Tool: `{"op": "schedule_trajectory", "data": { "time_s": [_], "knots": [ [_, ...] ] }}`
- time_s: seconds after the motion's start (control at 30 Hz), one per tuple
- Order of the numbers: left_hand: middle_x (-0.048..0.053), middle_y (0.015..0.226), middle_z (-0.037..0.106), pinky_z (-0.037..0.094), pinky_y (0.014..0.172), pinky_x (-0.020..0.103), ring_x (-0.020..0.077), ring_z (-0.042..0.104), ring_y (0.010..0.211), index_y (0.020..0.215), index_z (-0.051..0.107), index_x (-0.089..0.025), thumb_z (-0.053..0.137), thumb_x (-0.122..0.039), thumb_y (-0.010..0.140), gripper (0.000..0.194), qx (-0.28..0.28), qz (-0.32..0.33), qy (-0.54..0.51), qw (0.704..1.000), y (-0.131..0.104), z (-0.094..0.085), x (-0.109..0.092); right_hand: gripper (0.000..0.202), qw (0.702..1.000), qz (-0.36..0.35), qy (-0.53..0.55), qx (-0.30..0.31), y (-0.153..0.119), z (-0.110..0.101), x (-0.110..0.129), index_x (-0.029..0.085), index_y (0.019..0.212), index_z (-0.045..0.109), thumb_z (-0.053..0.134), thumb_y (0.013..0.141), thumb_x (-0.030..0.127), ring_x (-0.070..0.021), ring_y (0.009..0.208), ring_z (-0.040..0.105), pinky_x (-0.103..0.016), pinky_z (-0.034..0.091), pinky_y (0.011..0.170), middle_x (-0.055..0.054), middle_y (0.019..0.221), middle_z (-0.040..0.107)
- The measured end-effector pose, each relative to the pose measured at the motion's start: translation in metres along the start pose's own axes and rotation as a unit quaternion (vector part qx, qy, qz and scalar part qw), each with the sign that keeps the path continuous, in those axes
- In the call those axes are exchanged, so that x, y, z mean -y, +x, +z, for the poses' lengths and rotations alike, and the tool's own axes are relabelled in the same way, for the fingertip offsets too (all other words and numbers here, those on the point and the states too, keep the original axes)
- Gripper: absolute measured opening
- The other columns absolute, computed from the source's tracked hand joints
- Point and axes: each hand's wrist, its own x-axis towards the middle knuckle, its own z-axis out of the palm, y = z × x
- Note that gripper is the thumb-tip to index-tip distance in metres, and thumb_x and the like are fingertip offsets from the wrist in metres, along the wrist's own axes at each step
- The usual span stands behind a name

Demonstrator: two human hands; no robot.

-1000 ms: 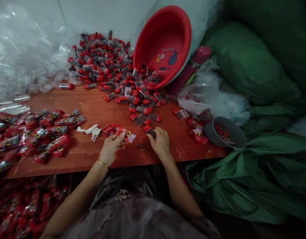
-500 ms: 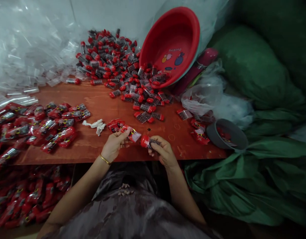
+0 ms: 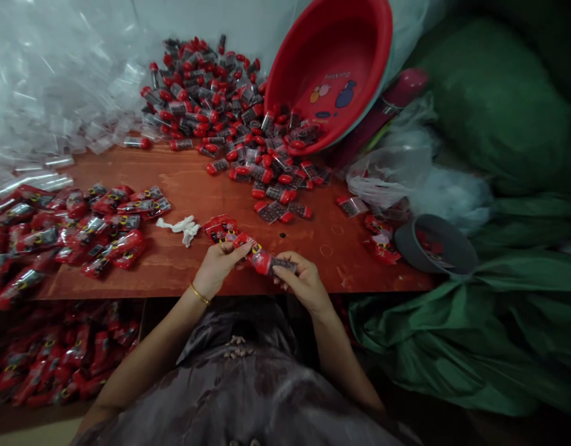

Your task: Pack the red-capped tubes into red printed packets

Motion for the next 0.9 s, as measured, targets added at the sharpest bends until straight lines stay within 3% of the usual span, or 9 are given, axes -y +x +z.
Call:
{"op": "schedule_trajectory", "data": {
  "time_s": [0.2, 0.43, 0.57, 0.7, 0.9],
  "knots": [
    [0.0, 0.062, 0.067, 0.048, 0.057, 0.022, 0.0087, 0.057, 0.055, 0.066, 0.069, -0.013, 0.087, -0.04, 0.04, 0.041, -0.008, 0.012, -0.042, 0.999, 0.001, 0.011, 0.013, 0.028, 1.0, -0.006, 0.026, -0.014, 0.002, 0.01, -0.006, 0.018, 0.085, 0.057, 0.06, 0.079, 0.046, -0.0061, 0.041, 0.043, -0.019, 0.034, 0.041, 0.003, 0.058, 0.059],
    [0.0, 0.062, 0.066, 0.049, 0.058, 0.022, 0.0091, 0.058, 0.054, 0.063, 0.064, -0.014, 0.086, -0.042, 0.04, 0.042, -0.022, -0.022, -0.117, 0.993, 0.003, 0.021, 0.019, 0.024, 0.987, -0.067, -0.037, -0.139, 0.004, 0.036, -0.012, 0.019, 0.089, 0.055, 0.055, 0.085, 0.043, -0.0068, 0.042, 0.045, -0.02, 0.037, 0.043, 0.002, 0.065, 0.061],
    [-0.003, 0.052, 0.059, 0.047, 0.054, 0.023, 0.0094, 0.055, 0.05, 0.057, 0.059, -0.016, 0.077, -0.053, 0.054, 0.041, -0.017, 0.001, -0.127, 0.992, 0.005, 0.024, 0.024, 0.025, 0.988, -0.064, -0.013, -0.139, 0.005, 0.043, -0.015, 0.02, 0.092, 0.053, 0.052, 0.086, 0.044, -0.0065, 0.041, 0.045, -0.02, 0.036, 0.041, 0.002, 0.068, 0.062],
    [-0.001, 0.065, 0.067, 0.048, 0.062, 0.023, 0.0103, 0.059, 0.06, 0.071, 0.068, -0.015, 0.082, -0.044, 0.052, 0.037, -0.027, 0.063, -0.113, 0.991, 0.006, 0.026, 0.031, 0.025, 0.986, -0.072, -0.008, -0.15, 0.005, 0.038, -0.014, 0.02, 0.089, 0.052, 0.052, 0.086, 0.045, -0.0065, 0.04, 0.044, -0.02, 0.036, 0.041, 0.005, 0.06, 0.056],
    [-0.003, 0.056, 0.06, 0.042, 0.055, 0.019, 0.0064, 0.049, 0.051, 0.063, 0.067, -0.015, 0.073, -0.049, 0.064, 0.035, 0.003, 0.096, -0.083, 0.992, 0.005, 0.024, 0.033, 0.026, 0.994, -0.049, 0.026, -0.095, 0.005, 0.034, -0.008, 0.02, 0.089, 0.053, 0.054, 0.084, 0.045, -0.0061, 0.039, 0.042, -0.019, 0.033, 0.039, 0.006, 0.057, 0.052]
  ]
}}
